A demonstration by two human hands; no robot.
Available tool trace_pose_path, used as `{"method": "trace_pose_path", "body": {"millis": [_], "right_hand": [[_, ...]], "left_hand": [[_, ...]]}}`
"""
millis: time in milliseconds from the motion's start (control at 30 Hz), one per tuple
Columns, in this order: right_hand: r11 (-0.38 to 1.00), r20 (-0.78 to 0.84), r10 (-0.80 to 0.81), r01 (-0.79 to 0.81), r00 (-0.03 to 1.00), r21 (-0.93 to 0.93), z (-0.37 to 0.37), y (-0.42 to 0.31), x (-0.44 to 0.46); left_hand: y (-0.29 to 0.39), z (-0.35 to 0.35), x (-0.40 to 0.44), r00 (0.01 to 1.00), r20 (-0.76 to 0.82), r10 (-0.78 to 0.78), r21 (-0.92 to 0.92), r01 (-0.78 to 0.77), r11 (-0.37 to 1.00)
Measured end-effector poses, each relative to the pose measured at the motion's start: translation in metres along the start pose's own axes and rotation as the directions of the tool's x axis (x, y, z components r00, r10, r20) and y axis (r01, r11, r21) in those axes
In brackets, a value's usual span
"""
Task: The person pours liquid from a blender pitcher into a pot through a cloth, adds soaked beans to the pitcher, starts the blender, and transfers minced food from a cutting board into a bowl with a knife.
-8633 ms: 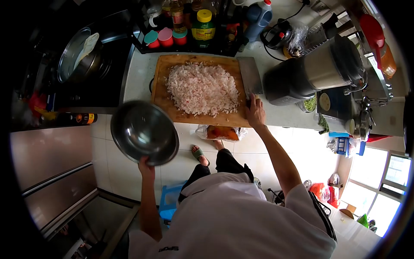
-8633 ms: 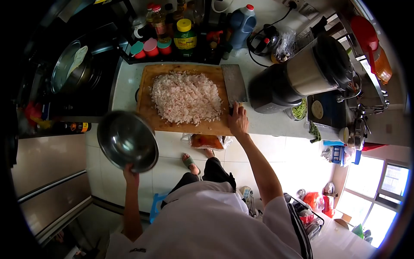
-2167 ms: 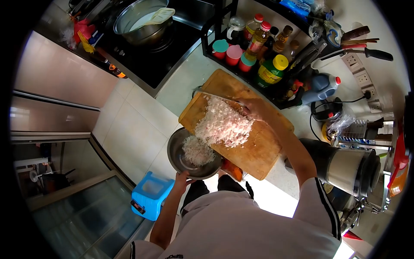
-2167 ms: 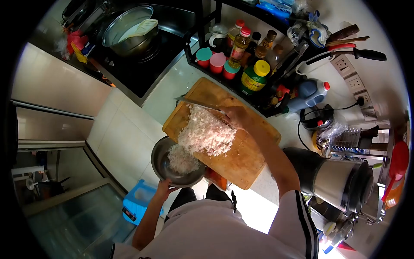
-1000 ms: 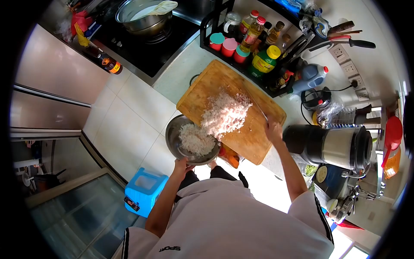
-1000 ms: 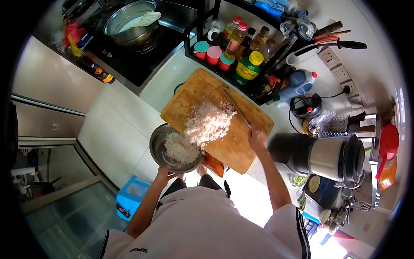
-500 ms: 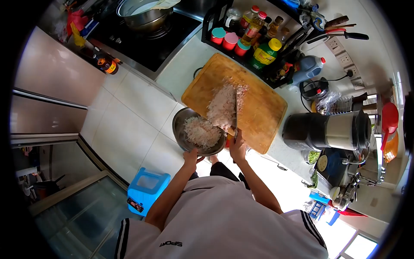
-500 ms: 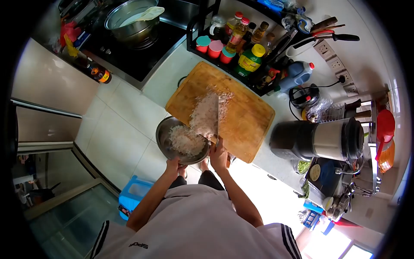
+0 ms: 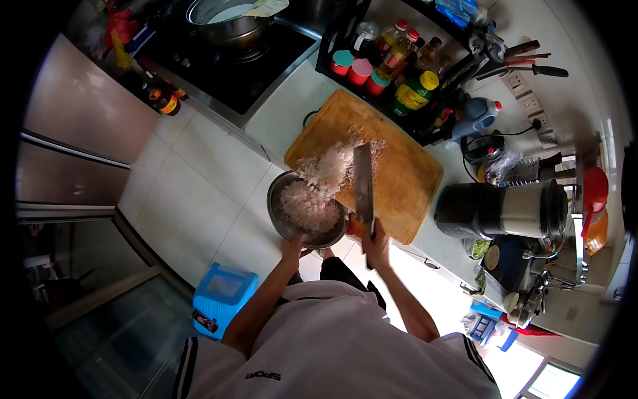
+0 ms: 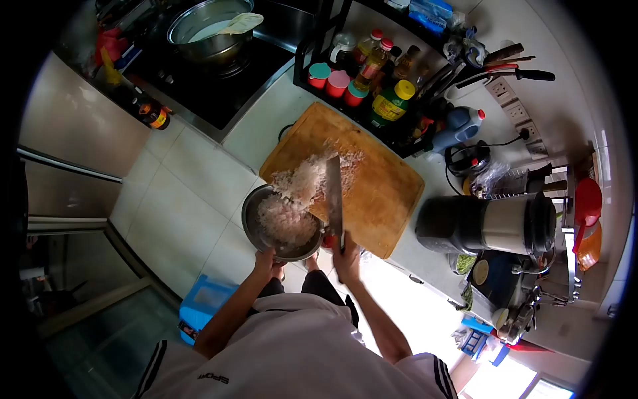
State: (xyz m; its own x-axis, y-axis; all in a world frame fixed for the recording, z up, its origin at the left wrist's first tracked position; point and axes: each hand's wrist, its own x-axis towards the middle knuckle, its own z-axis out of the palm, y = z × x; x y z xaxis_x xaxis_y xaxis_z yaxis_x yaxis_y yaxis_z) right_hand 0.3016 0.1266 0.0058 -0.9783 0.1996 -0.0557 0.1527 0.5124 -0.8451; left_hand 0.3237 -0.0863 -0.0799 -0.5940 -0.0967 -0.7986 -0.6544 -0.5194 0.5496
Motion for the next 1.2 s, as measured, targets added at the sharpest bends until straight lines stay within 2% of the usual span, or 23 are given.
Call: {"method": "trace_pose_path", "body": {"millis": [33,100,167,267,367,467,633,767,867,967,1000,1067,1167,1200], "right_hand": [[0.994,0.008,-0.066,0.066,0.998,-0.085,-0.014,0.009,0.018],[0.956,0.017,-0.092,0.093,0.996,-0.278,-0.035,0.027,0.061],[0.950,0.041,-0.016,0.028,0.999,-0.311,-0.053,0.024,0.096],[0.891,0.069,-0.135,0.152,0.988,-0.429,-0.066,0.047,0.141],[0.876,0.118,-0.117,0.158,0.986,-0.456,-0.063,0.062,0.163],[0.899,0.140,-0.118,0.165,0.983,-0.405,-0.047,0.057,0.173],[0.901,0.366,-0.182,0.304,0.913,-0.310,-0.038,0.028,0.182],[0.869,0.611,-0.207,0.431,0.764,-0.245,-0.035,0.019,0.200],[0.816,0.722,-0.255,0.544,0.643,-0.197,-0.032,0.005,0.206],[0.816,0.826,-0.141,0.536,0.545,-0.215,-0.030,-0.017,0.211],[0.773,0.860,-0.175,0.608,0.480,-0.182,-0.027,-0.016,0.213],[0.670,0.911,-0.232,0.734,0.342,-0.106,-0.021,-0.013,0.217],[0.637,0.931,-0.274,0.771,0.242,-0.013,-0.017,-0.027,0.200],[0.586,0.898,-0.350,0.810,0.265,-0.011,-0.018,-0.030,0.192]], "left_hand": [[-0.007,-0.006,0.006,1.000,0.008,0.004,-0.016,-0.004,1.000],[-0.009,-0.007,0.008,1.000,0.008,0.028,-0.009,-0.028,1.000],[0.000,-0.003,-0.003,0.998,-0.009,0.061,0.039,-0.061,0.997],[0.010,-0.003,-0.006,1.000,-0.009,-0.023,0.079,0.023,0.997],[-0.005,-0.013,0.007,1.000,-0.009,-0.003,0.015,0.004,1.000],[-0.012,-0.014,0.009,0.999,-0.043,0.015,0.014,-0.014,1.000],[0.000,-0.004,-0.006,0.998,-0.009,0.067,0.017,-0.067,0.998],[0.005,-0.002,-0.012,0.996,0.031,0.079,0.003,-0.079,0.997],[0.006,0.004,-0.015,0.994,-0.010,0.108,0.001,-0.108,0.994],[0.005,-0.001,-0.012,0.996,0.033,0.089,0.035,-0.090,0.995],[0.004,-0.001,-0.012,0.996,0.021,0.084,0.032,-0.085,0.996],[0.002,-0.003,-0.011,0.996,0.031,0.084,0.031,-0.085,0.996],[0.005,0.000,-0.013,0.996,0.030,0.082,0.033,-0.083,0.996],[0.006,0.001,-0.014,0.996,0.027,0.081,0.034,-0.082,0.996]]}}
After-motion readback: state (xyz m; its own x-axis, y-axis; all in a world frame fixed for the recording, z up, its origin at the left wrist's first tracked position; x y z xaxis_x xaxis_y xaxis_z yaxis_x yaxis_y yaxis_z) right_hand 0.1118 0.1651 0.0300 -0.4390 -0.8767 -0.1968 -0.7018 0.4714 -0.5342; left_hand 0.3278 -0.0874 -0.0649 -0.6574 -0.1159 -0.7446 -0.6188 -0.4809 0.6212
